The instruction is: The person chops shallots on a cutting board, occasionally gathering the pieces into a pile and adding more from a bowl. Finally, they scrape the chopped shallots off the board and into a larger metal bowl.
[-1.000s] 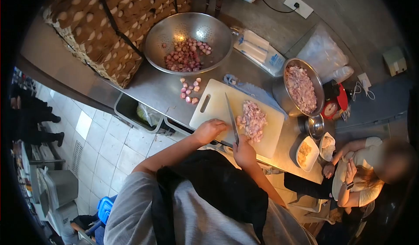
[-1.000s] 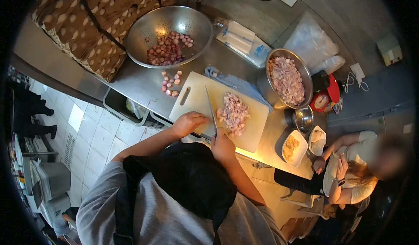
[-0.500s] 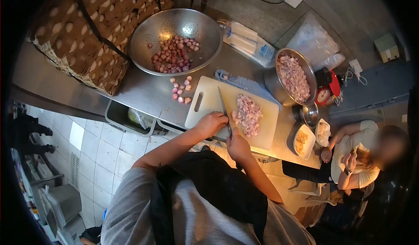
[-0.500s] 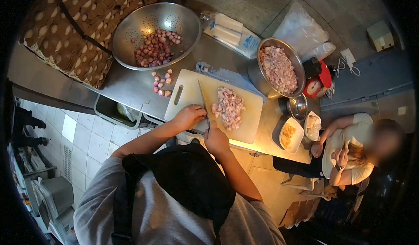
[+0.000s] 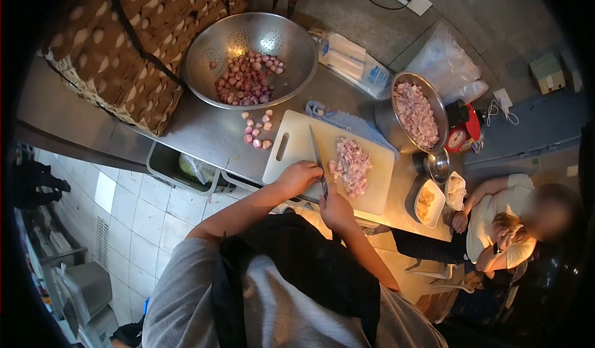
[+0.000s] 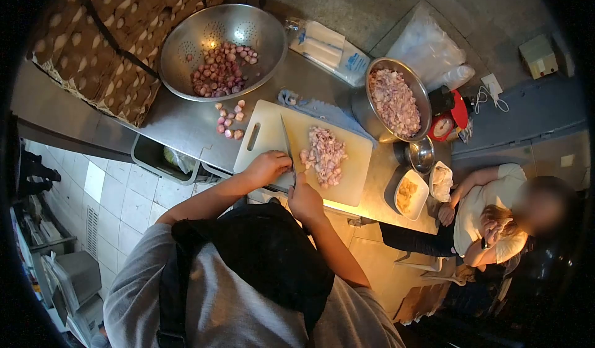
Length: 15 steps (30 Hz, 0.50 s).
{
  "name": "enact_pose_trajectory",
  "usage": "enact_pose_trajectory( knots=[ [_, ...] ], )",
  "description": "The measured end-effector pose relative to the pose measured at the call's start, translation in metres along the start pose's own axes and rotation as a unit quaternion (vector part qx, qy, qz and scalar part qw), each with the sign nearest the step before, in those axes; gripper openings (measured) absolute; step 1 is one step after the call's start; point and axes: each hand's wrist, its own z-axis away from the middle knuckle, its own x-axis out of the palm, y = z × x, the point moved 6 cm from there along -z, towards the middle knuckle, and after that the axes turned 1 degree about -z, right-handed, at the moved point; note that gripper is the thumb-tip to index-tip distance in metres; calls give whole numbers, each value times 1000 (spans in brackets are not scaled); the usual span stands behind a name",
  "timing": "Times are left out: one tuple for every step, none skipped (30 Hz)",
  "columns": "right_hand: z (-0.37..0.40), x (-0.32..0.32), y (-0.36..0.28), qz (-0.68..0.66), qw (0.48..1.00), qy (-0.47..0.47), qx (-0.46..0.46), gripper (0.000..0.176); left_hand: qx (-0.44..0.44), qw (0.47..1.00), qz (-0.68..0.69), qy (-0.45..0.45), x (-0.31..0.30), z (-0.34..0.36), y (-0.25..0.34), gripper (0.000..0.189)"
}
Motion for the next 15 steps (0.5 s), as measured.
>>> enact_pose_trajectory(
  knots=[
    [-4,2,1,-3,1000,7,-3,35,3,1000,-1,1,-1,0,1,12],
    [-7,3,1,-6,1000,14,-7,35,6,1000,-3,2,-2,0,2,13],
    [-10,-2,2,8,999,8,-30,36,9,1000,-5,1,-3,1,2,13],
    [-8,-3,2,13,999,3,-33,36,11,1000,-9,2,-2,1,1,14],
    [-6,-7,0,20,999,-1,-39,36,13,1000,-15,7,0,1,-2,14],
    [-3,-8,-1,27,999,-6,-44,36,13,1000,-20,10,-1,0,-2,14],
    [-3,0,-1,23,999,7,-32,37,12,1000,-10,8,-1,0,-1,14],
    [-7,4,2,18,999,13,-33,36,10,1000,0,6,-1,0,-1,14],
    [-10,5,1,12,999,19,-35,36,8,1000,9,4,-3,1,1,14],
    [-12,5,0,6,999,25,-38,36,10,1000,6,4,-4,1,2,14],
    [-10,4,1,11,999,10,-37,36,12,1000,2,3,-4,1,2,13],
    [-5,-6,-4,16,999,-4,-36,36,16,1000,-1,3,-5,0,2,13],
    [-4,-12,-6,23,999,-17,-36,36,15,1000,-4,5,-5,-1,2,12],
    [-6,-7,-4,18,999,-7,-27,36,14,1000,-6,6,-4,0,1,12],
    [-9,4,-3,13,1000,3,-18,36,12,1000,-8,7,-4,0,1,11]
  ],
)
